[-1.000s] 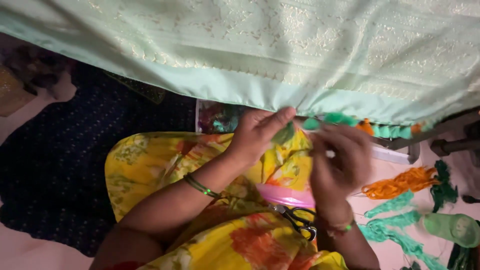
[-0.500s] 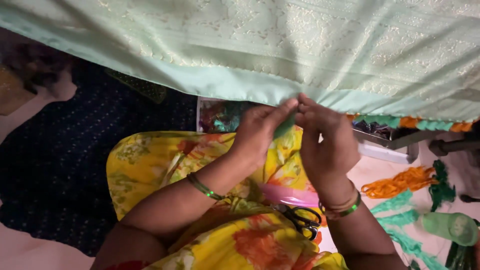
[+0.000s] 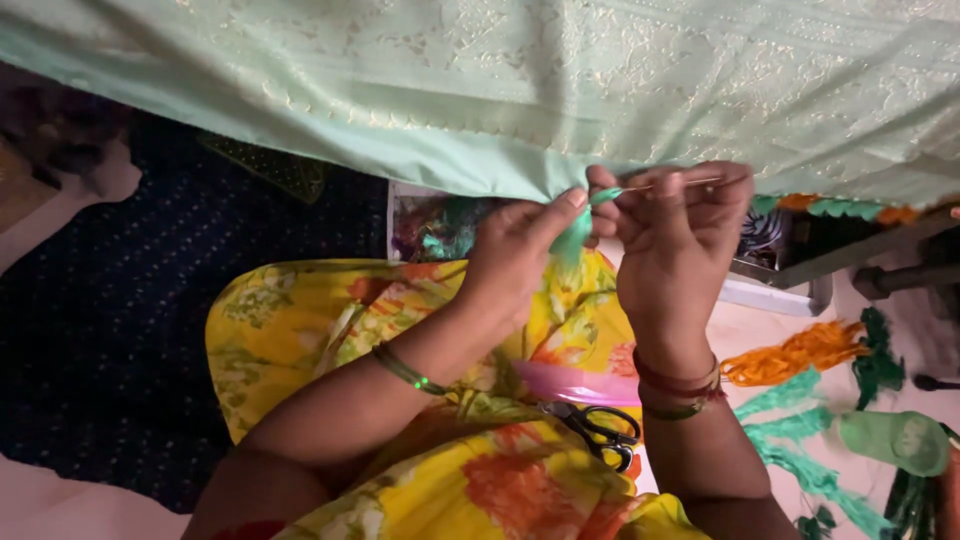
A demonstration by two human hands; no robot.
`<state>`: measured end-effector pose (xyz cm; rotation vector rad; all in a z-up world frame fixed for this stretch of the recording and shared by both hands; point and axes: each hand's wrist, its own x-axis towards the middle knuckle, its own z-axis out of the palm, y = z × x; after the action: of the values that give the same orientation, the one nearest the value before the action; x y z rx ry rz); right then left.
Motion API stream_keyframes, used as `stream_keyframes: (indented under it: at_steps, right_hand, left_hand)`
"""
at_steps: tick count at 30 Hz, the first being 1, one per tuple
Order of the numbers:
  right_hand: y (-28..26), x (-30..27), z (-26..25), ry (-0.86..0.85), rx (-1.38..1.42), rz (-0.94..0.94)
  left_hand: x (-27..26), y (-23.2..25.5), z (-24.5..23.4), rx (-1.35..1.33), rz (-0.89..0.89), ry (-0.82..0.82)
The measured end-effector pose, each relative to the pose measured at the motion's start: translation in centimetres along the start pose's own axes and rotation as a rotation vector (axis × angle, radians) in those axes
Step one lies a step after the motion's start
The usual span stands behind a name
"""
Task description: Attaching decorative tassels to the border of a saree.
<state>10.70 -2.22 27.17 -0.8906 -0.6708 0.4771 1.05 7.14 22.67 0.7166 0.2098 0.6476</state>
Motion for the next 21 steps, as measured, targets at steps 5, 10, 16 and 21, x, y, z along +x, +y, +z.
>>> stream_keyframes:
  at_steps: [5,10,16,21]
  right_hand:
    - [-1.8,-0.2,1.0,-0.041,-0.014,-0.088]
    - [-0.4,-1.6,-1.2,-0.068,-0.196,-0.233]
    - [3.1,-7.6,-2.8,-0.325,-0.802,-0.591]
    - [3.5,-7.7,-3.2,-0.340,-0.967,-0.556]
  left_hand:
    - [0.5,-1.0,-0.9,-0.017,-0.086,0.025]
    - [-0.6,-0.7,-2.2,0.875,0.232,0.069]
    - [-0.4,-0.1,-3.0,1.189,0.607,-0.045]
    - [0.3,-2.5,-3.5,0.283,-0.023,-0.156]
